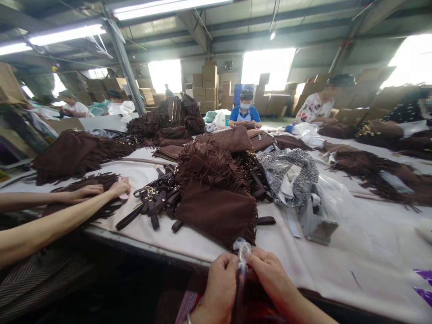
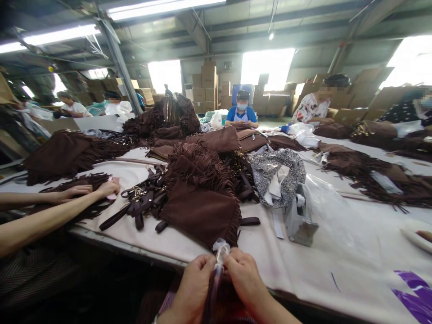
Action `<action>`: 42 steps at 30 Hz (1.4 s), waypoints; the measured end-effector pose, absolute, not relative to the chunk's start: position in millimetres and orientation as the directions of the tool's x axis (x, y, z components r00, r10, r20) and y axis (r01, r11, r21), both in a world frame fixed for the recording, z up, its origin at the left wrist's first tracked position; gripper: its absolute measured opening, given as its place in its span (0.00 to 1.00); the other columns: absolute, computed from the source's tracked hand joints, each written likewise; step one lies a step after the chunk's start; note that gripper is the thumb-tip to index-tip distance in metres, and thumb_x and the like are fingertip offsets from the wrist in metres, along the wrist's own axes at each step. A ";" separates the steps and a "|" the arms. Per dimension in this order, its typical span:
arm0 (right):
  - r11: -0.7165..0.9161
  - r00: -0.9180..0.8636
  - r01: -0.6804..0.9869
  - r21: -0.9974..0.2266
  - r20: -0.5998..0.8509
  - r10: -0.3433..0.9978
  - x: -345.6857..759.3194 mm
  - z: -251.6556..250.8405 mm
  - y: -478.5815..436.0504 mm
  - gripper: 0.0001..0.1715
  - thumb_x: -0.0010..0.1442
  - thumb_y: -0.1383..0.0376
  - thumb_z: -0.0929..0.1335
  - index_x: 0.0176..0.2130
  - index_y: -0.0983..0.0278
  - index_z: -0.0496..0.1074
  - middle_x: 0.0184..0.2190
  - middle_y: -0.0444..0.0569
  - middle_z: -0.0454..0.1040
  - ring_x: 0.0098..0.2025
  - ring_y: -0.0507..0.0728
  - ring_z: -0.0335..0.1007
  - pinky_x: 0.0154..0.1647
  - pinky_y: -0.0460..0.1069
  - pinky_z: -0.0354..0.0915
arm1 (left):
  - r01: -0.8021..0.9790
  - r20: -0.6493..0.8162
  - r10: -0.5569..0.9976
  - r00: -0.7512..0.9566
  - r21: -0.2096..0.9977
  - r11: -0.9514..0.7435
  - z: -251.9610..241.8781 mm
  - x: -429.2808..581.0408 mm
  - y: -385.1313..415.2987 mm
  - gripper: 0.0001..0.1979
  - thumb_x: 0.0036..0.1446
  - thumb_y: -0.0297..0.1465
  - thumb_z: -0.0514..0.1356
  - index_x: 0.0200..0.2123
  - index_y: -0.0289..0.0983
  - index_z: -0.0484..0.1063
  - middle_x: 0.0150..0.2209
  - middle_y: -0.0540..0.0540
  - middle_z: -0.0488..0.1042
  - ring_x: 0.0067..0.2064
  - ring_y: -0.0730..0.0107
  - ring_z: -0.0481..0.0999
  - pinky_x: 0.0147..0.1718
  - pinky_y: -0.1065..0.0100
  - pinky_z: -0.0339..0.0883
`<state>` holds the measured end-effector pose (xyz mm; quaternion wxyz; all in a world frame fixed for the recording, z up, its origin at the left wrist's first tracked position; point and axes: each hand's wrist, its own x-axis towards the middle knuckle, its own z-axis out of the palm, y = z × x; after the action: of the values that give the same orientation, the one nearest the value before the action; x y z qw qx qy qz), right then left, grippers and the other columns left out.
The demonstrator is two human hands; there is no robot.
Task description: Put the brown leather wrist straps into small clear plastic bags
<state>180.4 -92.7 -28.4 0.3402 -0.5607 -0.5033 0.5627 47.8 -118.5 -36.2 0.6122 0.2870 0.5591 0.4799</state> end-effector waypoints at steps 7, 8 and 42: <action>-0.482 -0.291 0.014 -0.876 -0.464 0.836 177.5 -17.3 -81.7 0.30 0.46 0.41 0.70 0.24 0.64 0.64 0.14 0.35 0.55 0.17 0.46 0.45 0.19 0.44 0.44 | 0.111 -0.276 0.948 -0.157 0.949 0.295 -27.3 43.4 -117.2 0.12 0.56 0.38 0.57 0.27 0.35 0.71 0.24 0.47 0.71 0.28 0.69 0.67 0.30 0.68 0.62; -0.493 -0.287 0.011 -0.870 -0.475 0.832 176.2 -16.4 -80.0 0.30 0.44 0.42 0.71 0.24 0.64 0.65 0.14 0.36 0.56 0.17 0.45 0.46 0.18 0.44 0.44 | 0.159 -0.254 0.955 -0.153 0.948 0.277 -26.0 43.3 -117.3 0.12 0.57 0.37 0.56 0.26 0.36 0.70 0.24 0.47 0.72 0.28 0.68 0.68 0.31 0.68 0.62; -0.485 -0.321 -0.190 -0.854 -0.413 0.852 208.9 3.3 -57.6 0.19 0.52 0.53 0.71 0.32 0.62 0.63 0.20 0.37 0.67 0.12 0.44 0.52 0.12 0.42 0.50 | -0.135 -0.442 0.897 0.010 0.888 0.439 -18.7 38.4 -80.2 0.17 0.51 0.38 0.63 0.42 0.35 0.72 0.36 0.45 0.75 0.35 0.67 0.74 0.24 0.73 0.60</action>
<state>208.9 -57.6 3.3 0.3577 -0.4601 -0.3600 0.7286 38.4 -80.2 -18.7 0.6273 0.3336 0.5711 0.4112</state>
